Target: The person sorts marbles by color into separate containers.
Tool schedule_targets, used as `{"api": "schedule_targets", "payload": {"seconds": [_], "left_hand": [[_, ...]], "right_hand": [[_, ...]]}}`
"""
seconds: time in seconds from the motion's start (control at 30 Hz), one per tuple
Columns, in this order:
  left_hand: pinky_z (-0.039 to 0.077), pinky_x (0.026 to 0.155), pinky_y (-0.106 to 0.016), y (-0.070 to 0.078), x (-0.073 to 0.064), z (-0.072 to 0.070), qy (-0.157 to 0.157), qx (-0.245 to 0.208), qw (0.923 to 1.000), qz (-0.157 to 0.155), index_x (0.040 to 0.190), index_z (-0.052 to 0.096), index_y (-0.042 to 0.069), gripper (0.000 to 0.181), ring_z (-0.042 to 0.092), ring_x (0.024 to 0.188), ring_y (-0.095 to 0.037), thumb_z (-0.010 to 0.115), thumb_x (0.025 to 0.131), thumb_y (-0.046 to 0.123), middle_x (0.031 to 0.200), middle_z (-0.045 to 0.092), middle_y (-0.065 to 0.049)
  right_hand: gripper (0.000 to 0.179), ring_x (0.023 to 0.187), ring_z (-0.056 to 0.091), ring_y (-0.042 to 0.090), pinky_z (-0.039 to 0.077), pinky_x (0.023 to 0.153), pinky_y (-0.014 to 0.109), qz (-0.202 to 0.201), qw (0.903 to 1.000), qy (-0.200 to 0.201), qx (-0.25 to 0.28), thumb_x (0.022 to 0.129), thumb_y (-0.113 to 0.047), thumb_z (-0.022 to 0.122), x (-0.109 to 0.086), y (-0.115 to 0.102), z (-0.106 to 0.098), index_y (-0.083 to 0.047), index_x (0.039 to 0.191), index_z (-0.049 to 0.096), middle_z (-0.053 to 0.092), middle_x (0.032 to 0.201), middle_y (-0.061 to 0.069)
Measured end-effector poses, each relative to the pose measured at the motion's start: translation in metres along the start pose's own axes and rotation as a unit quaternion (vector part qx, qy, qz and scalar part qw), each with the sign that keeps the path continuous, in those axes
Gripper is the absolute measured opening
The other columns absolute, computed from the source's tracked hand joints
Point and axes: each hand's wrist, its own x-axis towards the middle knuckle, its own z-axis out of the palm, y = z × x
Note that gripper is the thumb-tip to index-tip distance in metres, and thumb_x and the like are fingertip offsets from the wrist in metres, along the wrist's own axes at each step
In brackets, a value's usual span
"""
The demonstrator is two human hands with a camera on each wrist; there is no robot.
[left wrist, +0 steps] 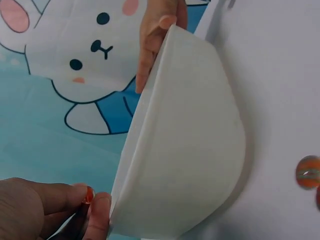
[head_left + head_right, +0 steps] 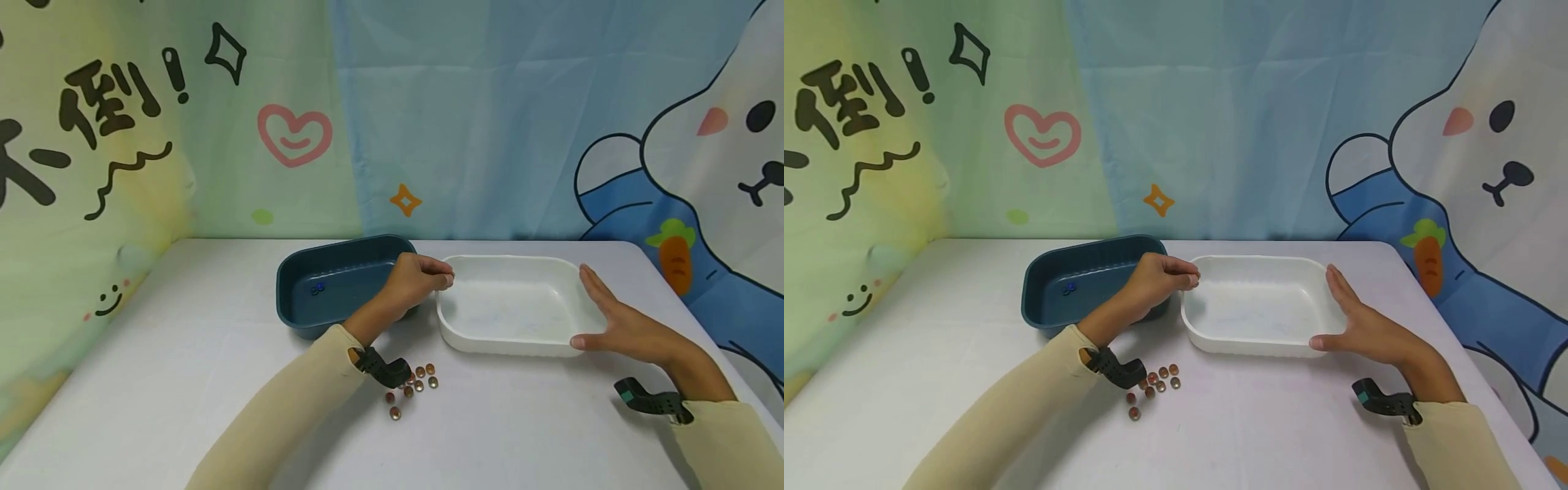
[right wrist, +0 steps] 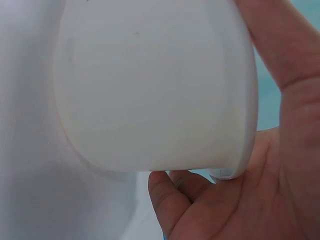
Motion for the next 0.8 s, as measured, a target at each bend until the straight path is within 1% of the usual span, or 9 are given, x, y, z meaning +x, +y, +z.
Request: {"api": "schedule_targets", "payload": {"seconds": [0.13, 0.3, 0.4, 0.53, 0.67, 0.77, 0.8], "left_hand": [[0.055, 0.079, -0.035, 0.0019, 0.0065, 0.0004, 0.006, -0.002, 1.0, -0.003, 0.105, 0.072, -0.005, 0.019, 0.068, 0.083, -0.015, 0.07, 0.089, 0.006, 0.09, 0.072, -0.009], [0.055, 0.08, -0.039, 0.0045, 0.0089, 0.0031, 0.016, 0.013, 0.9997, -0.009, 0.106, 0.072, -0.003, 0.02, 0.068, 0.081, -0.014, 0.072, 0.089, 0.008, 0.088, 0.072, -0.006], [0.055, 0.078, -0.036, 0.0054, 0.009, 0.0039, 0.026, 0.013, 0.9995, -0.01, 0.109, 0.07, -0.003, 0.027, 0.066, 0.083, -0.016, 0.075, 0.087, 0.01, 0.09, 0.071, -0.006], [0.053, 0.073, -0.027, 0.0057, 0.0087, 0.0044, 0.036, 0.017, 0.9991, -0.012, 0.113, 0.069, -0.002, 0.035, 0.064, 0.085, -0.015, 0.078, 0.084, 0.013, 0.09, 0.069, -0.005], [0.052, 0.069, -0.025, 0.0053, 0.0084, 0.0041, 0.034, 0.026, 0.999, -0.014, 0.109, 0.07, -0.002, 0.03, 0.064, 0.083, -0.014, 0.077, 0.085, 0.013, 0.089, 0.069, -0.003], [0.052, 0.069, -0.025, 0.0044, 0.0081, 0.0036, 0.028, 0.028, 0.9991, -0.014, 0.107, 0.071, -0.001, 0.025, 0.064, 0.082, -0.014, 0.075, 0.086, 0.012, 0.089, 0.07, -0.002], [0.053, 0.07, -0.027, 0.0042, 0.0078, 0.0034, 0.027, 0.028, 0.9992, -0.013, 0.106, 0.072, -0.001, 0.023, 0.065, 0.082, -0.014, 0.075, 0.087, 0.012, 0.089, 0.07, -0.002]], "right_hand": [[0.122, 0.14, -0.009, 0.053, 0.022, 0.084, 0.08, -0.004, 1.0, -0.002, 0.002, 0.079, -0.032, 0.078, 0.0003, 0.0007, -0.0002, -0.023, 0.153, -0.018, -0.026, 0.158, 0.006], [0.121, 0.14, -0.009, 0.052, 0.021, 0.084, 0.08, -0.008, 1.0, -0.001, 0.005, 0.079, -0.031, 0.079, -0.0004, 0.0002, -0.0004, -0.024, 0.153, -0.018, -0.026, 0.158, 0.005], [0.121, 0.14, -0.01, 0.052, 0.021, 0.083, 0.08, -0.006, 1.0, 0.001, 0.005, 0.079, -0.032, 0.078, 0.0, -0.0004, -0.0004, -0.026, 0.152, -0.018, -0.026, 0.157, 0.003], [0.122, 0.14, -0.009, 0.051, 0.02, 0.084, 0.079, -0.001, 1.0, 0.0, 0.007, 0.079, -0.033, 0.078, 0.0003, -0.0009, -0.0003, -0.027, 0.152, -0.018, -0.026, 0.157, 0.003], [0.122, 0.14, -0.009, 0.051, 0.02, 0.084, 0.08, 0.001, 1.0, -0.001, 0.007, 0.079, -0.034, 0.078, 0.0001, -0.001, -0.0004, -0.027, 0.152, -0.018, -0.026, 0.158, 0.004], [0.122, 0.14, -0.009, 0.052, 0.02, 0.084, 0.08, -0.001, 1.0, -0.002, 0.008, 0.079, -0.032, 0.079, -0.0002, -0.0007, -0.0005, -0.027, 0.152, -0.018, -0.026, 0.157, 0.004], [0.122, 0.14, -0.009, 0.052, 0.02, 0.084, 0.08, -0.001, 1.0, -0.002, 0.008, 0.079, -0.032, 0.079, -0.0002, -0.0007, -0.0005, -0.027, 0.152, -0.018, -0.026, 0.157, 0.004]]}}
